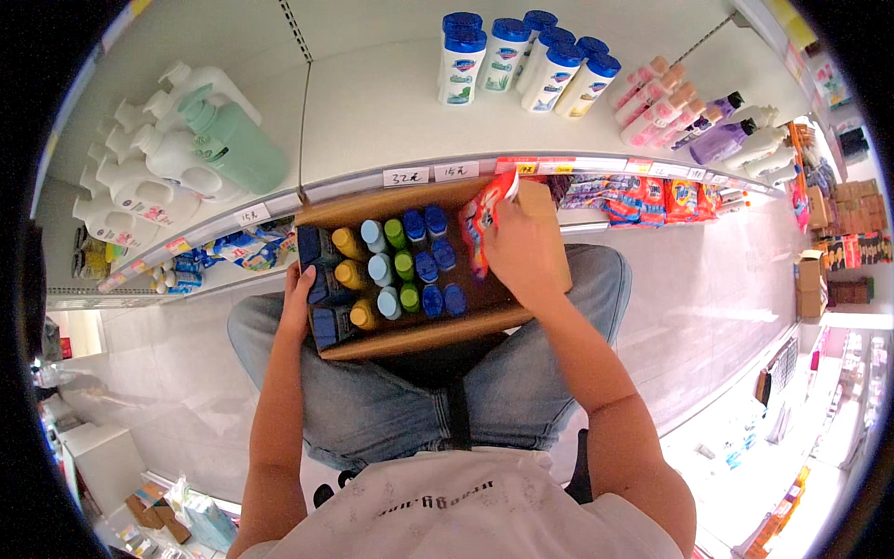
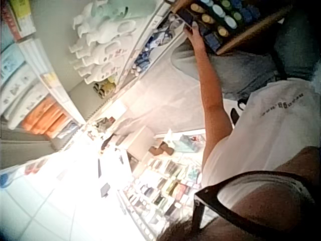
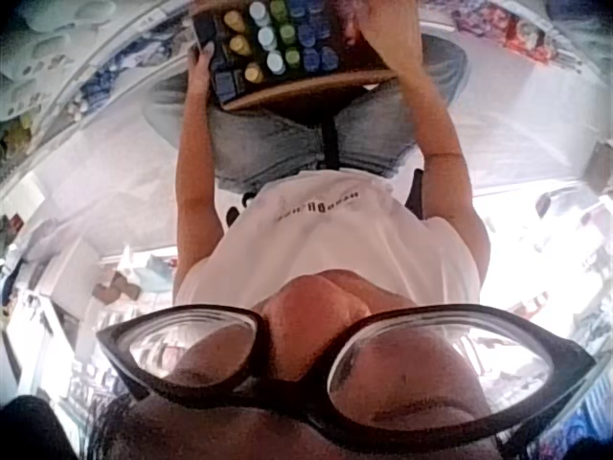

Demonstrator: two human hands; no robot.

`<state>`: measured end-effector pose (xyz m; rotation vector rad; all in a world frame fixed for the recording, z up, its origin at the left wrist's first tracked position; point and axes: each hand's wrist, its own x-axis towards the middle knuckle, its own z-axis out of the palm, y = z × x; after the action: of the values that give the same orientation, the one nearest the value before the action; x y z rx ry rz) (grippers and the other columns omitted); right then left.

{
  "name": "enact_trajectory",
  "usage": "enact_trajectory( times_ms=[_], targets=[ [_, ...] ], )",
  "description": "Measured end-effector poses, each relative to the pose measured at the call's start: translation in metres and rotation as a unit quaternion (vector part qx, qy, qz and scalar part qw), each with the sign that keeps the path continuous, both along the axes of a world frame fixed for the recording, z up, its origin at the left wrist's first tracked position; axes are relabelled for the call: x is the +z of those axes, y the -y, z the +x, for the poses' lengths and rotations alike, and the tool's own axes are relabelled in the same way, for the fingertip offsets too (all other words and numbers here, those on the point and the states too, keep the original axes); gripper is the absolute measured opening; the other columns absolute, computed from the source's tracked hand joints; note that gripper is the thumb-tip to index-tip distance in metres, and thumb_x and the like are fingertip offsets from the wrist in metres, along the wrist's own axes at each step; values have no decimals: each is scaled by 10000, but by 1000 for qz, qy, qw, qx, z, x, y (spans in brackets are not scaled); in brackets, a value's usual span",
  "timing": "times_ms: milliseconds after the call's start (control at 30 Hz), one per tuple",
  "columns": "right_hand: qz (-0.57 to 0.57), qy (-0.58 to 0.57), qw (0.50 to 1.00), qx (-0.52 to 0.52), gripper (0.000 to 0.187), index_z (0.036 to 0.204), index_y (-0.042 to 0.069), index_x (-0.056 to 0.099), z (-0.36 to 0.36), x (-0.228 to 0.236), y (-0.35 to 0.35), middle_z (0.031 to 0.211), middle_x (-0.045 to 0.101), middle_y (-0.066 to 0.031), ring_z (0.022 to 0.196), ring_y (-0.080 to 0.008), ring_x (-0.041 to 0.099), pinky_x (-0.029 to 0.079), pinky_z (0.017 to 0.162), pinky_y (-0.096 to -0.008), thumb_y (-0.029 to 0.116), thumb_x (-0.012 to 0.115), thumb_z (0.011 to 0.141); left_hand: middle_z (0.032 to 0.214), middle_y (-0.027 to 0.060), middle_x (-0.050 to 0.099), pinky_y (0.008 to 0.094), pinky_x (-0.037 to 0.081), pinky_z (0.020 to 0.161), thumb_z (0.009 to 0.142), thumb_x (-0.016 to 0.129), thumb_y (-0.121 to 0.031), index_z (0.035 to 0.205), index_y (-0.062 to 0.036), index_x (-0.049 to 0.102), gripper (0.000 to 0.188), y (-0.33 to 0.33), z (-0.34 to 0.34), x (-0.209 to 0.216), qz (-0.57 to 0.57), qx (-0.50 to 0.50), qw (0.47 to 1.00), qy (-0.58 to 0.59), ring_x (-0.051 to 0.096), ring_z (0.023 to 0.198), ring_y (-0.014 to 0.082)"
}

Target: The person sits on the floor in a store aisle and restocks shelves with various personal care products. They pick up bottles of shampoo, body wash, and deodorant from a cardboard box on their lap and place them onto the shelves. The person also handles packets of laundry detergent and tubes of hair gel, arranging them in rows.

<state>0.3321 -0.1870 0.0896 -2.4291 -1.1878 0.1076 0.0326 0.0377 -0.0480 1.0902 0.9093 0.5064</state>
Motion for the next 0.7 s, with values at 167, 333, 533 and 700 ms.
enact_trajectory(
  times_ms=[167, 333, 533, 700],
  targets=[
    [-90, -54, 994, -27, 287, 1080, -40, 464, 6, -85, 0, 1027, 605, -306, 900, -466, 637, 528, 773, -546, 83, 574, 845, 1200, 101, 552, 351, 474, 912, 909, 653, -351, 1341, -49, 405, 582, -1, 0, -2, 25, -11, 1000, -1, 572, 1048, 202],
    [-48, -117, 991, -35, 272, 1057, -47, 426, 15, -80, -5, 942, 605, -357, 887, -514, 608, 485, 770, -596, 21, 554, 827, 1177, 95, 567, 333, 471, 898, 915, 667, -264, 1322, -43, 424, 523, 2, 1, 3, -36, 23, 999, 25, 562, 1036, 188],
    [20, -146, 988, -57, 262, 1043, -37, 423, 11, -82, 2, 965, 599, -353, 929, -533, 583, 466, 789, -600, 3, 558, 821, 1211, 104, 558, 357, 490, 890, 910, 650, -354, 1340, -47, 416, 578, -2, -3, -9, -7, -1, 1000, 13, 581, 1054, 205],
    [109, 11, 994, -12, 232, 1059, -14, 469, 2, -36, 5, 1023, 567, -277, 993, -469, 559, 469, 829, -522, 23, 565, 851, 1223, 93, 551, 330, 456, 932, 925, 644, -296, 1346, -34, 416, 546, 0, -2, -2, -26, 3, 999, 22, 553, 1075, 185]
  ],
)
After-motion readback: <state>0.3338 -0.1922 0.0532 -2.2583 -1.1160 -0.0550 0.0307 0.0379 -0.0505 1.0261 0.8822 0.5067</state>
